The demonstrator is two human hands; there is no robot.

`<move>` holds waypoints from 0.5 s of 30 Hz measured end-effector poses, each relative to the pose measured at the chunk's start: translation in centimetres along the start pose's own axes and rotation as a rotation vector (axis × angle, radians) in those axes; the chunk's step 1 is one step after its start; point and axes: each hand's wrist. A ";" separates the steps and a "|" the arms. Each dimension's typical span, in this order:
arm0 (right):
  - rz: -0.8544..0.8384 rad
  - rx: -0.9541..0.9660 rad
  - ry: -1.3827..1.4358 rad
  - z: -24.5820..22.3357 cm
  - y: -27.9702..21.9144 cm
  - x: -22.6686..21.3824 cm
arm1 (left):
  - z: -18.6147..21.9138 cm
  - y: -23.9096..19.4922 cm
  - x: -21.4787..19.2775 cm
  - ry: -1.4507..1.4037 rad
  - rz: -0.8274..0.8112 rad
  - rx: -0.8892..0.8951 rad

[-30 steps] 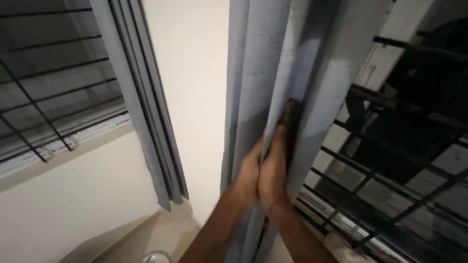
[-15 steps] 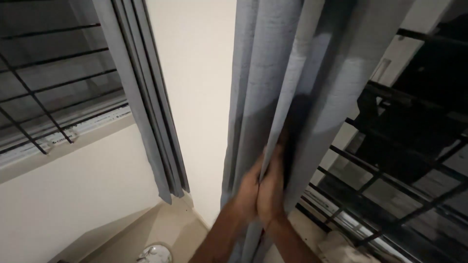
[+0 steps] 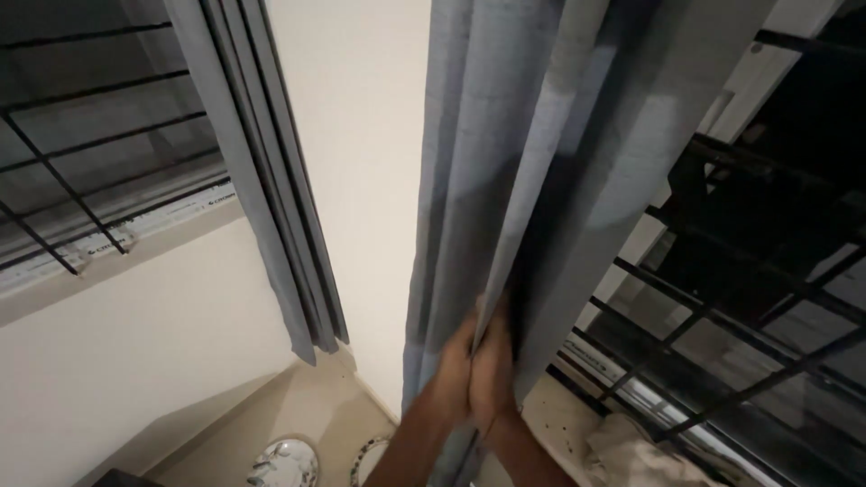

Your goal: The person is hanging a grey curtain onto a metal curtain rod mounted above a window.

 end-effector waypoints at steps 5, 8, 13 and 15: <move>0.002 0.189 0.093 -1.5 -1.6 0.0 | -2.3 1.8 -1.8 0.008 -0.009 0.031; -0.026 0.107 0.097 3.6 -0.1 0.2 | -2.9 2.1 -2.3 0.010 0.020 0.041; -0.071 -0.124 0.003 7.9 1.2 0.5 | -3.5 2.1 -2.7 0.003 0.064 -0.013; -0.062 0.004 0.094 4.6 -0.2 0.4 | -3.4 2.0 -2.7 0.026 0.085 -0.025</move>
Point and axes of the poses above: each hand's wrist, its own y-axis towards the middle knuckle, its own x-axis out of the palm, z = x × y, and after that the axes turned 7 degrees about z, right-handed
